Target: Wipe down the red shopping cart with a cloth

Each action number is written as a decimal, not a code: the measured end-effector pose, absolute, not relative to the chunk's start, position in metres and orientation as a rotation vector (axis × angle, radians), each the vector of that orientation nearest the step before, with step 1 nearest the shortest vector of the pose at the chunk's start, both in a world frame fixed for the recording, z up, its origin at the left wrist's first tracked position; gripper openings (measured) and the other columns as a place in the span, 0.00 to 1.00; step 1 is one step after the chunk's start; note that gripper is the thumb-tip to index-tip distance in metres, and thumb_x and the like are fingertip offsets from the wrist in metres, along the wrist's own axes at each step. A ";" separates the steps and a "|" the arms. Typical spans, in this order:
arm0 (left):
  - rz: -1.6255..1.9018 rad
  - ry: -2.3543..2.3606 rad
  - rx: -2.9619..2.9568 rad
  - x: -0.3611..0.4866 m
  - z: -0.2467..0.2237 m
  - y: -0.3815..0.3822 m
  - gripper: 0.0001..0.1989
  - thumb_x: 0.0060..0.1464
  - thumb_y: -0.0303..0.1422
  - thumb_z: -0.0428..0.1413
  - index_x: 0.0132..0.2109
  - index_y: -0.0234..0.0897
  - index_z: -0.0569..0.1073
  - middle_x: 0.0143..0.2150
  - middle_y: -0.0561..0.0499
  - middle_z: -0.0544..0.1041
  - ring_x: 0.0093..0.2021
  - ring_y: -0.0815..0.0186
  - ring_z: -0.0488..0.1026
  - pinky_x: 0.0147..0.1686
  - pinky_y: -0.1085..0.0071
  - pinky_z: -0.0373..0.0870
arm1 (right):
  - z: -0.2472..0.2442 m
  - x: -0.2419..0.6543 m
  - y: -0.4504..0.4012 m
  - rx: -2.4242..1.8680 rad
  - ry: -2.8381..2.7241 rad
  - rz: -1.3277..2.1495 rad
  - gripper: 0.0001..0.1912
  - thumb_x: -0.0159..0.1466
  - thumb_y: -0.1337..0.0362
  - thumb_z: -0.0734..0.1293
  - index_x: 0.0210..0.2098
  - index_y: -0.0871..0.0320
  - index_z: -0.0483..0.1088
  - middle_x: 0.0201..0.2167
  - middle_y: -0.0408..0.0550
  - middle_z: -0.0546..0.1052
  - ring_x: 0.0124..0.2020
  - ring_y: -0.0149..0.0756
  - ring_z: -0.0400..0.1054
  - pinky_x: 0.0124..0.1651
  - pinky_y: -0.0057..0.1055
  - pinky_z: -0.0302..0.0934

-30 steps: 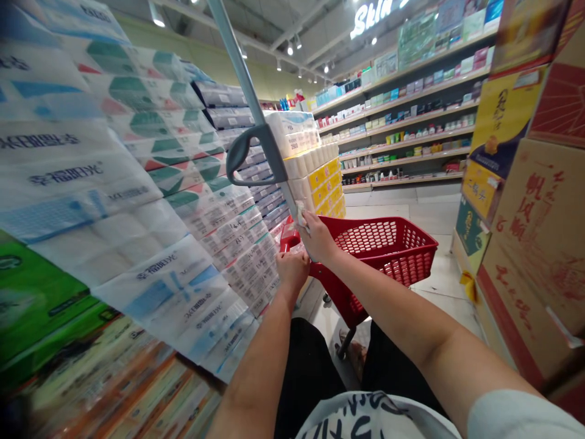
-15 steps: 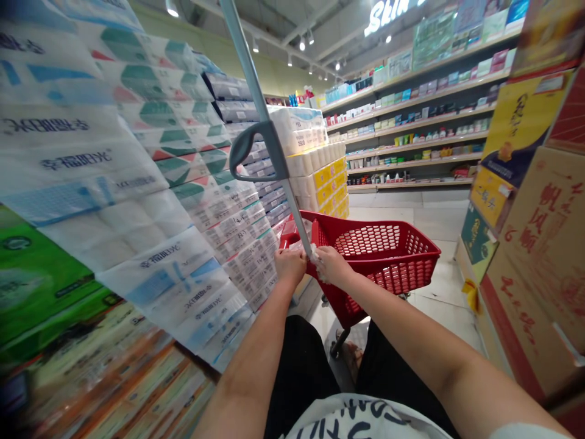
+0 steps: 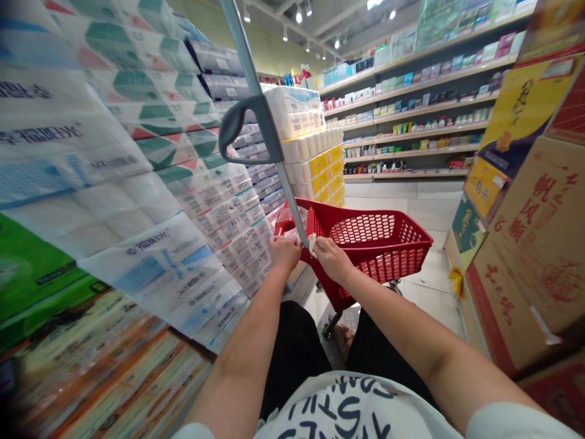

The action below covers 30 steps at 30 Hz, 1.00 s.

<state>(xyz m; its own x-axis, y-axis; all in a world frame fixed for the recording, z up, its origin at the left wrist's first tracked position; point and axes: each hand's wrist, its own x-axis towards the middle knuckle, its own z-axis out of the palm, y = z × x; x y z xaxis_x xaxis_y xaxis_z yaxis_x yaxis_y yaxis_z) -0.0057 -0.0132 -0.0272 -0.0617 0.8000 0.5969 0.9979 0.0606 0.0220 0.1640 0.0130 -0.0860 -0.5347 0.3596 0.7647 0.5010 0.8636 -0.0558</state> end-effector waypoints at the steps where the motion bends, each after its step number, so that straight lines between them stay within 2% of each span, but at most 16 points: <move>1: -0.624 -1.915 -1.793 -0.005 -0.027 -0.013 0.17 0.61 0.35 0.47 0.32 0.41 0.80 0.29 0.46 0.80 0.39 0.59 0.73 0.49 0.58 0.53 | -0.095 0.166 0.011 -0.610 -2.204 -0.273 0.22 0.67 0.72 0.55 0.60 0.63 0.63 0.55 0.59 0.67 0.58 0.44 0.59 0.62 0.45 0.59; 4: -0.628 -1.914 -1.791 -0.005 -0.027 -0.013 0.18 0.61 0.36 0.46 0.32 0.40 0.80 0.29 0.46 0.79 0.38 0.59 0.73 0.49 0.58 0.53 | -0.113 0.169 0.010 -0.603 -2.175 -0.393 0.28 0.66 0.74 0.55 0.66 0.65 0.54 0.58 0.61 0.66 0.63 0.46 0.54 0.65 0.47 0.54; 6: -0.622 -1.927 -1.787 -0.005 -0.027 -0.013 0.18 0.61 0.36 0.46 0.32 0.40 0.80 0.29 0.46 0.79 0.38 0.59 0.73 0.49 0.59 0.53 | -0.116 0.170 0.012 -0.570 -2.170 -0.398 0.29 0.66 0.74 0.55 0.66 0.64 0.53 0.58 0.60 0.66 0.63 0.45 0.54 0.66 0.46 0.54; 11: -0.617 -1.960 -1.796 -0.005 -0.025 -0.012 0.17 0.61 0.36 0.47 0.33 0.41 0.79 0.29 0.47 0.79 0.39 0.60 0.73 0.50 0.59 0.52 | -0.125 0.177 0.013 -0.555 -2.305 -0.247 0.24 0.68 0.72 0.55 0.62 0.58 0.62 0.58 0.54 0.68 0.61 0.41 0.58 0.64 0.40 0.58; 14: -0.606 -1.952 -1.792 -0.005 -0.025 -0.013 0.19 0.63 0.36 0.45 0.32 0.40 0.79 0.29 0.47 0.79 0.38 0.60 0.72 0.49 0.59 0.53 | -0.145 0.185 0.004 -0.660 -2.503 -0.120 0.22 0.65 0.73 0.58 0.55 0.53 0.69 0.54 0.51 0.70 0.56 0.40 0.64 0.56 0.37 0.65; 16: -0.599 -1.942 -1.790 -0.005 -0.024 -0.013 0.20 0.63 0.36 0.45 0.32 0.40 0.79 0.30 0.47 0.79 0.38 0.60 0.72 0.49 0.59 0.53 | -0.153 0.186 -0.001 -0.751 -2.558 -0.089 0.22 0.64 0.74 0.58 0.53 0.53 0.71 0.54 0.52 0.70 0.54 0.41 0.65 0.51 0.35 0.68; 21: -0.612 -1.945 -1.787 -0.006 -0.025 -0.011 0.18 0.62 0.35 0.46 0.32 0.41 0.79 0.31 0.47 0.80 0.39 0.60 0.72 0.50 0.59 0.52 | -0.151 0.178 -0.003 -0.716 -2.477 -0.182 0.22 0.65 0.74 0.56 0.55 0.55 0.69 0.54 0.55 0.70 0.54 0.43 0.63 0.55 0.39 0.65; 26: -0.601 -1.954 -1.820 -0.007 -0.025 -0.011 0.18 0.62 0.34 0.46 0.31 0.40 0.79 0.30 0.47 0.79 0.38 0.60 0.72 0.49 0.59 0.52 | -0.169 0.176 -0.006 -0.866 -2.629 -0.136 0.19 0.64 0.74 0.58 0.49 0.55 0.73 0.47 0.55 0.73 0.50 0.43 0.66 0.41 0.33 0.69; 30: -0.628 -1.925 -1.808 -0.008 -0.027 -0.011 0.18 0.62 0.35 0.46 0.32 0.41 0.79 0.30 0.47 0.79 0.39 0.60 0.72 0.50 0.59 0.52 | -0.173 0.172 -0.007 -0.817 -2.471 -0.163 0.18 0.66 0.72 0.57 0.50 0.54 0.72 0.48 0.53 0.72 0.51 0.42 0.65 0.49 0.36 0.67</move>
<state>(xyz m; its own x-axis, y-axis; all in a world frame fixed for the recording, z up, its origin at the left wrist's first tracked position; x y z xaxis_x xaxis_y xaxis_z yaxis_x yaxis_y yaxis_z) -0.0085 -0.0110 -0.0274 -0.0630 0.8064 0.5881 0.9980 0.0504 0.0377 0.1715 -0.0069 -0.1731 -0.6784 0.5207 0.5183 0.5841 0.8102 -0.0494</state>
